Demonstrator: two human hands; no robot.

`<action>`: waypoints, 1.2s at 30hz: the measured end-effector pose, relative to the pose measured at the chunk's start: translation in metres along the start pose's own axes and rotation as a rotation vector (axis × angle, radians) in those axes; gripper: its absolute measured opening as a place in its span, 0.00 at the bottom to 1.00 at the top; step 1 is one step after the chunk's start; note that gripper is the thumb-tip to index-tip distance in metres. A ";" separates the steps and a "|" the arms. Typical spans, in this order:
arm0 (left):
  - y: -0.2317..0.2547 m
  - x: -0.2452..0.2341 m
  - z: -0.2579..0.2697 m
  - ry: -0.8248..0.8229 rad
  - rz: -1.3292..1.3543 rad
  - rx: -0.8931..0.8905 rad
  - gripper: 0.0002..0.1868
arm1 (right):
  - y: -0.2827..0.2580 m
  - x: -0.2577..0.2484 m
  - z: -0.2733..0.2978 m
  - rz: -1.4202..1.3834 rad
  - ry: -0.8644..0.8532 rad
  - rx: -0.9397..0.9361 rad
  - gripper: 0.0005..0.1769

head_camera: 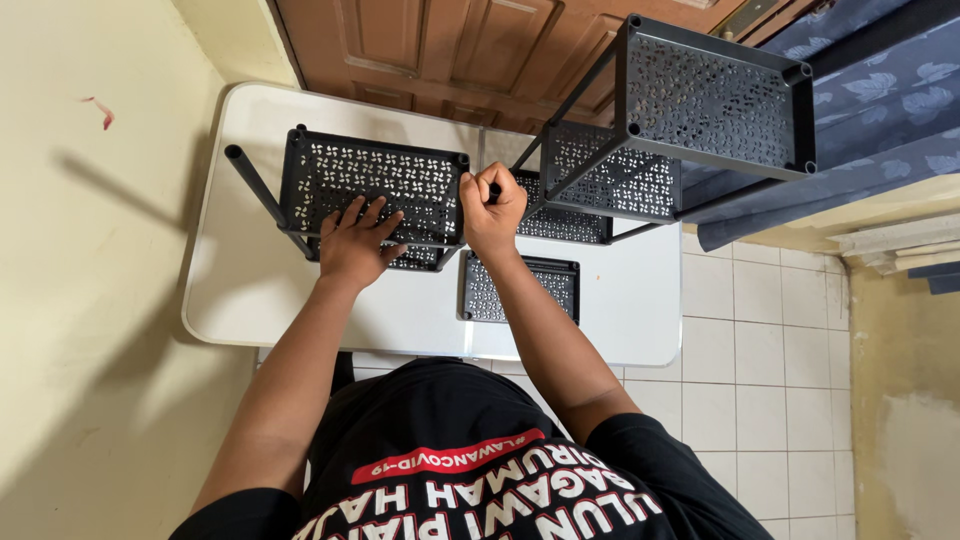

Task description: The person assembles a black plastic shelving unit by inserting vertical poles into the corners of perforated trays and securing them with small plastic connectors. The person works on a white table, stacking trays and poles to build the structure.

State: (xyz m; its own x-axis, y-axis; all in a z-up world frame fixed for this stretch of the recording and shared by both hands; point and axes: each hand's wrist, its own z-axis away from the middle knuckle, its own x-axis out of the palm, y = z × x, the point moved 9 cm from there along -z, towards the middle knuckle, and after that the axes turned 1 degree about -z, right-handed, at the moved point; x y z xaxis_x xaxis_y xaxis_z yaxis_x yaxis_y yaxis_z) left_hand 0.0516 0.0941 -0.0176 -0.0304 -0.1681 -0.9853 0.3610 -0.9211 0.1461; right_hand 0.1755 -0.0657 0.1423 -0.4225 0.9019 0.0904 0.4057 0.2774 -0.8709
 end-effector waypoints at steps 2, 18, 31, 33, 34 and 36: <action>0.000 0.001 0.000 -0.012 -0.005 -0.003 0.32 | -0.002 0.000 0.000 0.020 0.003 -0.015 0.21; 0.001 -0.006 -0.002 -0.047 -0.010 -0.013 0.33 | 0.000 0.003 -0.004 0.020 0.008 -0.004 0.21; 0.000 -0.008 -0.010 -0.035 -0.045 -0.027 0.31 | 0.007 0.005 -0.011 0.000 -0.003 0.002 0.21; 0.000 -0.008 -0.011 -0.027 -0.045 -0.029 0.31 | 0.009 0.006 -0.013 -0.003 -0.008 0.015 0.21; 0.000 -0.009 -0.012 -0.023 -0.043 -0.028 0.31 | 0.010 0.006 -0.014 -0.008 -0.010 0.018 0.21; 0.000 -0.011 -0.012 -0.019 -0.039 -0.029 0.31 | 0.010 0.007 -0.015 -0.018 -0.012 0.023 0.21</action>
State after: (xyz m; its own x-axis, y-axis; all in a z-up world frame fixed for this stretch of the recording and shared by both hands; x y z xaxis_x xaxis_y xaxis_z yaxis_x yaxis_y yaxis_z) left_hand 0.0632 0.0998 -0.0081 -0.0625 -0.1392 -0.9883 0.3863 -0.9164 0.1047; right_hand 0.1888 -0.0514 0.1415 -0.4389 0.8929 0.1003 0.3795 0.2853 -0.8801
